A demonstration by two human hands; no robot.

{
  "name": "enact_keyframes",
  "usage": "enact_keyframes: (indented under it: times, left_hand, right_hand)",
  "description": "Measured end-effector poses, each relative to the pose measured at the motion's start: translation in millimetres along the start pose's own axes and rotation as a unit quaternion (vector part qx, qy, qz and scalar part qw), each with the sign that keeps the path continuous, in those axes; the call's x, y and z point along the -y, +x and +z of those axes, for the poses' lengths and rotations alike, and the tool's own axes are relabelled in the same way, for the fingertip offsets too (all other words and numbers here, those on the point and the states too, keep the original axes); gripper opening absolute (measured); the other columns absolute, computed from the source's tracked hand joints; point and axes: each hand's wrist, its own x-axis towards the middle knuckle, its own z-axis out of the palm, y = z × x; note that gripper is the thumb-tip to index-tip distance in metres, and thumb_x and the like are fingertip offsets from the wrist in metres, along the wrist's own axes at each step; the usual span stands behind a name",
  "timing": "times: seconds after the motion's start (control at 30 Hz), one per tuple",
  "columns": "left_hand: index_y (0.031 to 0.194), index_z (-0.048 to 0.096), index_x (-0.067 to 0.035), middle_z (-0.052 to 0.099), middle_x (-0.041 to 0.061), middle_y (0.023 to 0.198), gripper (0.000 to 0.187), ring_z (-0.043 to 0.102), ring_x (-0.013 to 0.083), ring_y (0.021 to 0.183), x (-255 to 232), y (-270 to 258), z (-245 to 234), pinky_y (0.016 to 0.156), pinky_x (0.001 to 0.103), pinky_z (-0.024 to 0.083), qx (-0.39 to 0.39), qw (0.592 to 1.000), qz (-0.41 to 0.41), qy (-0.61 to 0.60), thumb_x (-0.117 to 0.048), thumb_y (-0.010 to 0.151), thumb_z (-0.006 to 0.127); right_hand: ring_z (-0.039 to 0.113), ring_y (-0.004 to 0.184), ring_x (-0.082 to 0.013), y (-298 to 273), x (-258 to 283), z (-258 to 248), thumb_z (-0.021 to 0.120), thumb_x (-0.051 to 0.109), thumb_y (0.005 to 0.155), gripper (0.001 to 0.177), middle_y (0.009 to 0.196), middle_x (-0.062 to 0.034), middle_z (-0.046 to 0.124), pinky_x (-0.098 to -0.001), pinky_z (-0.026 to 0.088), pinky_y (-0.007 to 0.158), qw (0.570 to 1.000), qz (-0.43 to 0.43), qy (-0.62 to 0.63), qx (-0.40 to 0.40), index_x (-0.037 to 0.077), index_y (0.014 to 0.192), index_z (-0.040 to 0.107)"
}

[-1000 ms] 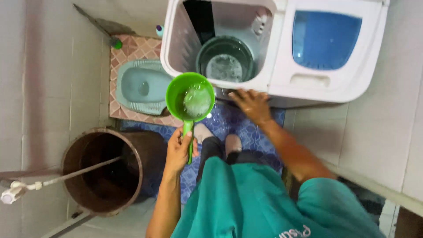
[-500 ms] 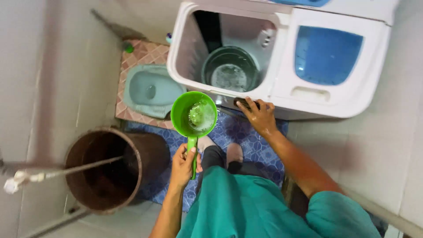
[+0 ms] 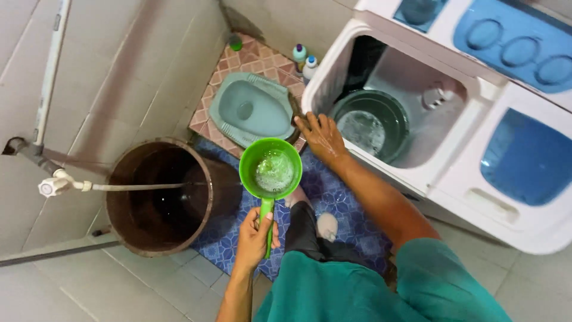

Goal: The person is cleaning the walls and floor of a bathroom using a brush, a water scoop, and cleaning solution.

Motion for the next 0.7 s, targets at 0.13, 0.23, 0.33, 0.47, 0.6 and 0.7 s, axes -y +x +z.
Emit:
enact_keyframes:
  times: [0.13,0.23,0.33,0.47,0.6,0.7]
  left_hand:
    - [0.095,0.052,-0.005,0.065,0.01,0.06,0.023,0.061,0.0199,0.039,-7.5,21.1,-15.6,0.037,0.031,0.048,-0.006,0.999,-0.002,-0.032,-0.026,0.102,0.058]
    - [0.1,0.055,-0.004,0.066,0.011,0.063,0.02,0.063,0.0197,0.041,-22.9,42.9,-28.1,0.037,0.03,0.048,-0.007,0.998,-0.043,-0.041,-0.024,0.102,0.058]
    - [0.097,0.054,-0.003,0.066,0.01,0.063,0.019,0.063,0.0182,0.041,-41.9,69.0,-36.6,0.037,0.029,0.05,0.016,0.998,-0.041,-0.045,-0.021,0.103,0.057]
    - [0.1,0.055,-0.002,0.065,0.01,0.064,0.021,0.062,0.0181,0.042,-72.0,109.8,-43.8,0.039,0.029,0.05,0.047,0.998,-0.042,-0.02,-0.023,0.103,0.056]
    - [0.097,0.053,-0.003,0.064,0.009,0.064,0.02,0.061,0.017,0.041,-89.4,139.0,-43.9,0.038,0.028,0.048,0.074,0.996,-0.035,-0.02,-0.021,0.103,0.057]
    - [0.099,0.053,-0.003,0.066,0.012,0.062,0.021,0.061,0.0185,0.041,-92.3,157.8,-44.3,0.039,0.03,0.049,0.092,0.995,-0.03,-0.003,-0.022,0.102,0.058]
  right_hand:
    - [0.055,0.093,-0.0379,72.8,-28.4,45.4,0.054,0.026,0.097,0.048,0.134,-0.0107,0.055,-0.0485,0.05,0.072,0.992,0.081,0.015,0.091,0.023,0.145,0.055]
    - [0.058,0.106,-0.0476,116.2,-87.5,66.9,0.045,0.016,0.099,0.044,0.137,-0.0245,0.057,-0.0552,0.048,0.082,0.973,0.158,-0.046,0.162,0.015,0.142,0.056]
    - [0.048,0.109,-0.0484,149.8,-145.9,76.2,0.048,0.011,0.097,0.043,0.138,-0.0264,0.049,-0.056,0.044,0.085,0.957,0.218,-0.011,0.19,0.013,0.138,0.059]
    - [0.036,0.126,-0.0504,165.5,-176.0,109.4,0.053,0.012,0.1,0.054,0.149,-0.0256,0.035,-0.0581,0.034,0.1,0.905,0.367,-0.029,0.214,0.019,0.153,0.045]
    - [0.052,0.084,-0.0388,136.4,-130.6,84.7,0.053,0.02,0.104,0.042,0.104,-0.0196,0.053,-0.0501,0.047,0.071,0.949,0.293,-0.11,0.028,0.018,0.146,0.054]
    - [0.05,0.075,-0.0424,119.6,-160.0,106.5,0.065,-0.006,0.09,0.072,0.105,-0.0275,0.052,-0.0523,0.047,0.067,0.964,0.228,-0.111,-0.075,0.02,0.154,0.045]
